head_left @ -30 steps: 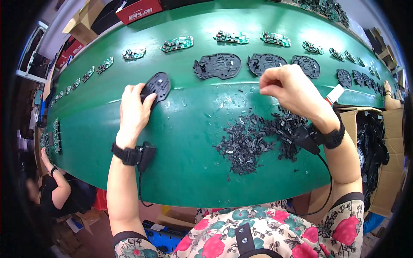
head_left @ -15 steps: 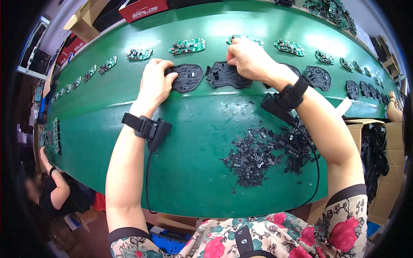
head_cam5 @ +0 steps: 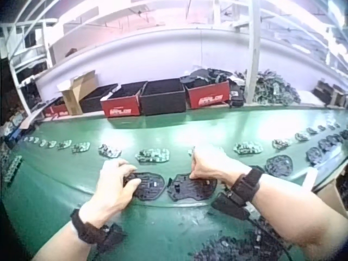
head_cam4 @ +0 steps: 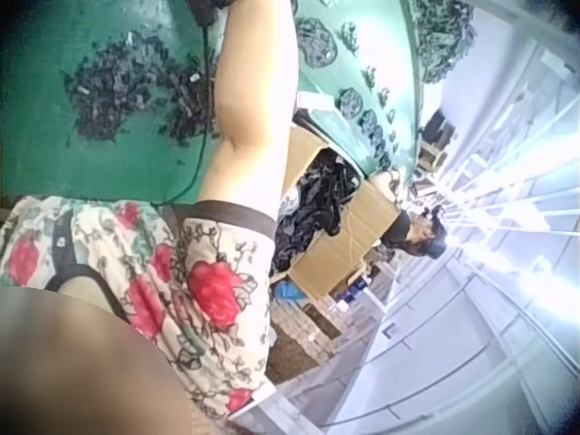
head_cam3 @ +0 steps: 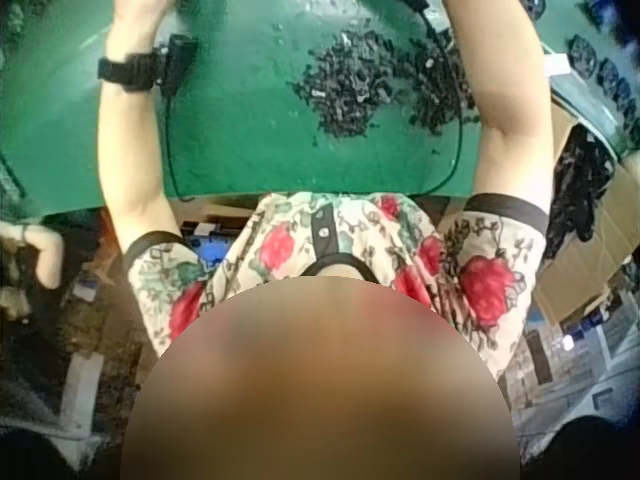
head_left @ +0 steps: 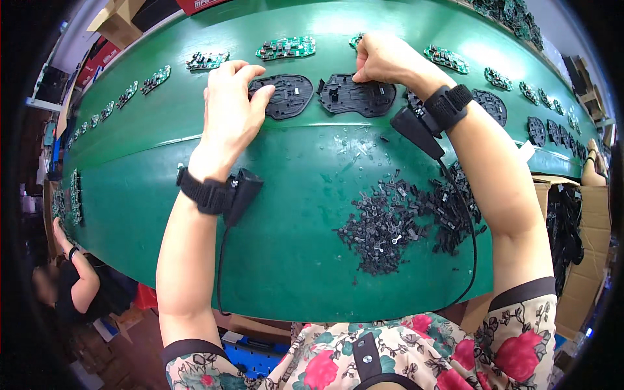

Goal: The person applies adhesive to black plastic housing components and inserts small white plastic pieces into them. They handle the components one by one, placing the finished units on a green table alongside other similar parts and circuit boards.

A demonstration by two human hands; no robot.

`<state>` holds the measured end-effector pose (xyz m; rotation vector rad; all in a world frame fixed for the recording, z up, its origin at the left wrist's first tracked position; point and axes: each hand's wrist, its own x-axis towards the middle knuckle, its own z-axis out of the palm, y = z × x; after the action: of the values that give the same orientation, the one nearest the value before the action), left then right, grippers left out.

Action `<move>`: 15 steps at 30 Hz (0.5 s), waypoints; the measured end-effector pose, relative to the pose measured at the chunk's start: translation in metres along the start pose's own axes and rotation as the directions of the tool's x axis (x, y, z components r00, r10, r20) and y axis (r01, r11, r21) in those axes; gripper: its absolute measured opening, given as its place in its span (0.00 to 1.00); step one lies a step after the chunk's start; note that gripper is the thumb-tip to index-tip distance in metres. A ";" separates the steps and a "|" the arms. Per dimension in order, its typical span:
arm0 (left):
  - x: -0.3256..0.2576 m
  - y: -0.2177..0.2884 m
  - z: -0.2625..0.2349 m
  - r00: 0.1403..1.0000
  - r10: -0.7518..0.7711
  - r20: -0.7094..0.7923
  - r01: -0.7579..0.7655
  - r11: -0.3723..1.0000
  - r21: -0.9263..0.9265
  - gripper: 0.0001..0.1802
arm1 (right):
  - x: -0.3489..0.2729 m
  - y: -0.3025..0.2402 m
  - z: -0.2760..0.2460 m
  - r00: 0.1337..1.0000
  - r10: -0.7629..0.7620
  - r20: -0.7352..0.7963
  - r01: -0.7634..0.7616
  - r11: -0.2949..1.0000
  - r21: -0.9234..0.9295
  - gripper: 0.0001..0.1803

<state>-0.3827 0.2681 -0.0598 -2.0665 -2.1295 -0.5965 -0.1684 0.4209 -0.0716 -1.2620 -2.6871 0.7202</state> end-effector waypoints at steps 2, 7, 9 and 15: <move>-0.006 0.022 -0.014 0.999 0.028 0.018 -0.025 0.990 -0.139 0.13 | -0.003 0.007 0.001 1.000 -0.004 -0.021 0.005 0.999 0.051 0.11; -0.050 0.069 -0.032 0.959 0.090 0.267 0.046 0.885 -0.463 0.07 | -0.014 0.007 0.016 0.989 -0.016 -0.146 0.035 0.991 0.129 0.10; -0.065 0.082 -0.026 0.943 0.122 0.310 0.048 0.871 -0.489 0.08 | -0.012 0.006 0.018 0.993 -0.019 -0.117 0.026 0.998 0.063 0.09; -0.086 0.107 -0.015 0.933 0.153 0.326 0.027 0.873 -0.488 0.08 | -0.007 0.010 0.016 0.994 0.006 -0.107 -0.011 0.999 -0.045 0.07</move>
<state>-0.2748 0.1816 -0.0543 -2.6837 -2.2579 -0.8871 -0.1616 0.4151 -0.0897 -1.2837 -2.6283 0.5776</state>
